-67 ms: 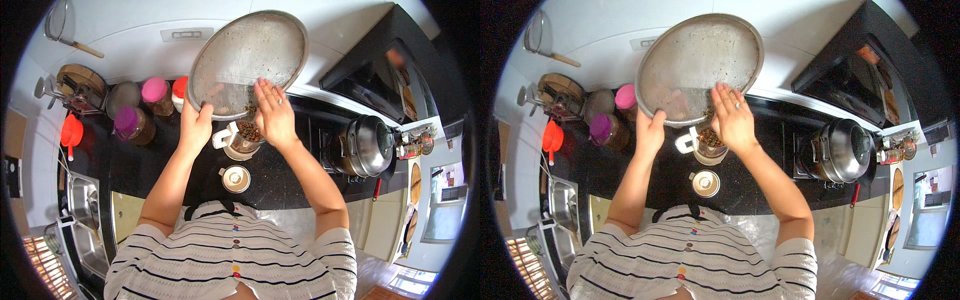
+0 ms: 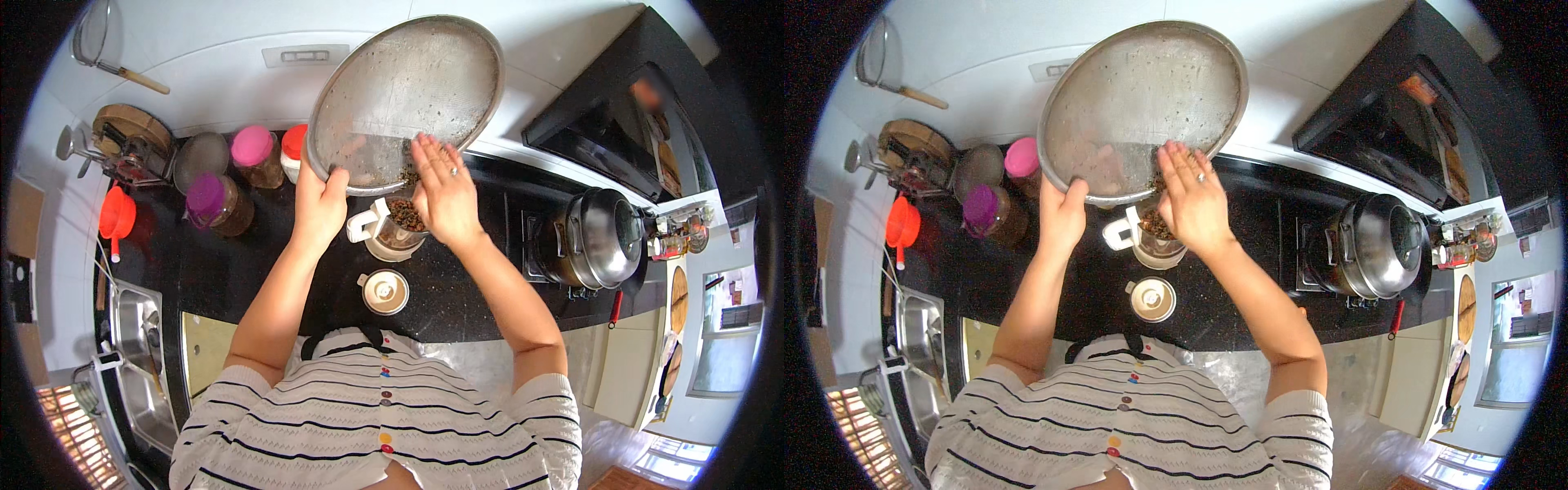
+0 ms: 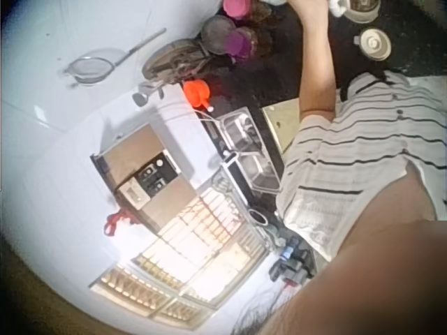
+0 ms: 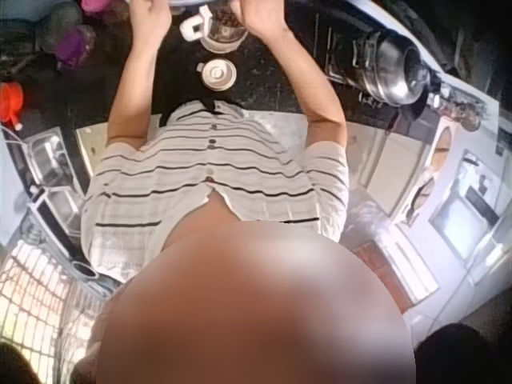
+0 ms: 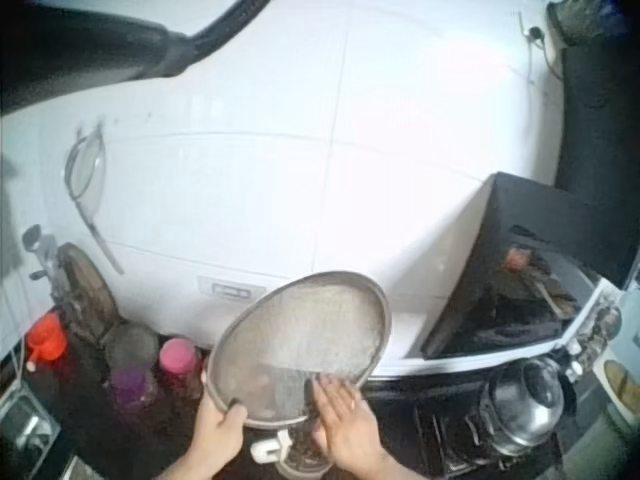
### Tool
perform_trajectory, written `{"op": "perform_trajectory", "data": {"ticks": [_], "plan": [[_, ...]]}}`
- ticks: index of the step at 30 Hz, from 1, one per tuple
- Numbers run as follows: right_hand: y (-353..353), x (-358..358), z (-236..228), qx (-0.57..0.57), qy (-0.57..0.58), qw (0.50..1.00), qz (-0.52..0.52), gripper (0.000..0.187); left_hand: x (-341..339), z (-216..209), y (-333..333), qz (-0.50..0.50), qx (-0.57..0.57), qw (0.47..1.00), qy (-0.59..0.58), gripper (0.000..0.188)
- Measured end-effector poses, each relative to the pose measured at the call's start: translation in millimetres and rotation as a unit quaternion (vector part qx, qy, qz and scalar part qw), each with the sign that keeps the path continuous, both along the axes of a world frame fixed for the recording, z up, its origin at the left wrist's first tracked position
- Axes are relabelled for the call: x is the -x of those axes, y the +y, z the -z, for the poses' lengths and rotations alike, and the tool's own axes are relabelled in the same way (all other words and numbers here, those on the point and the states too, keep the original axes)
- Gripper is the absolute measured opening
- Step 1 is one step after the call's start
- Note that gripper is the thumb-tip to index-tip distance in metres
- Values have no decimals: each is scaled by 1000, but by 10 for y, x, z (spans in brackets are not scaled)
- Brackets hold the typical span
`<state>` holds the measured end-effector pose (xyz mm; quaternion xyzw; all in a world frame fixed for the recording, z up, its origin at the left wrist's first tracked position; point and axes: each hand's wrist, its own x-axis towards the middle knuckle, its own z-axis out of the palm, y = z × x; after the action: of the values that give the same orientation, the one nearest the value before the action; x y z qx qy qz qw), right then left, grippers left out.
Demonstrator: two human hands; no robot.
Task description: The person washes peanuts in a metal sieve under running water in a kitchen sink. After rinsing, they transfer the peanuts from the sieve into a blender jar using their hands.
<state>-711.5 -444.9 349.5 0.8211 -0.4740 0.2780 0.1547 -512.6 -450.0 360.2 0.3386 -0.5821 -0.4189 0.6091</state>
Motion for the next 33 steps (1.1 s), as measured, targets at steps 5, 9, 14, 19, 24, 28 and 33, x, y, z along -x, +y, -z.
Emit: {"op": "perform_trajectory", "data": {"ticks": [5, 9, 14, 19, 24, 28, 33], "plan": [[74, -80, 136, -12, -90, 994, -64, 42, 36, 17, -38, 17, -19, 999, 48, 61], [4, 11, 120, -33, -138, 983, -119, 26, 80, 76, -68, 41, -25, 998, 50, 61], [-70, 186, 106, -87, -122, 968, -201, 18, 49, 136, -78, 53, -21, 997, 49, 60], [-92, 262, 18, -95, -77, 969, -213, 20, 0, 103, -66, 59, -57, 995, 49, 57], [-33, 302, 60, -15, -27, 987, -155, 16, -137, 106, -91, -84, -34, 996, 25, 50], [-24, 297, 148, -129, 28, 984, -116, 10, -304, 174, -218, -116, -57, 991, 23, 46], [-193, 84, 186, -280, 76, 954, -79, 27, -303, 158, -218, -118, -58, 991, 34, 44]]}}
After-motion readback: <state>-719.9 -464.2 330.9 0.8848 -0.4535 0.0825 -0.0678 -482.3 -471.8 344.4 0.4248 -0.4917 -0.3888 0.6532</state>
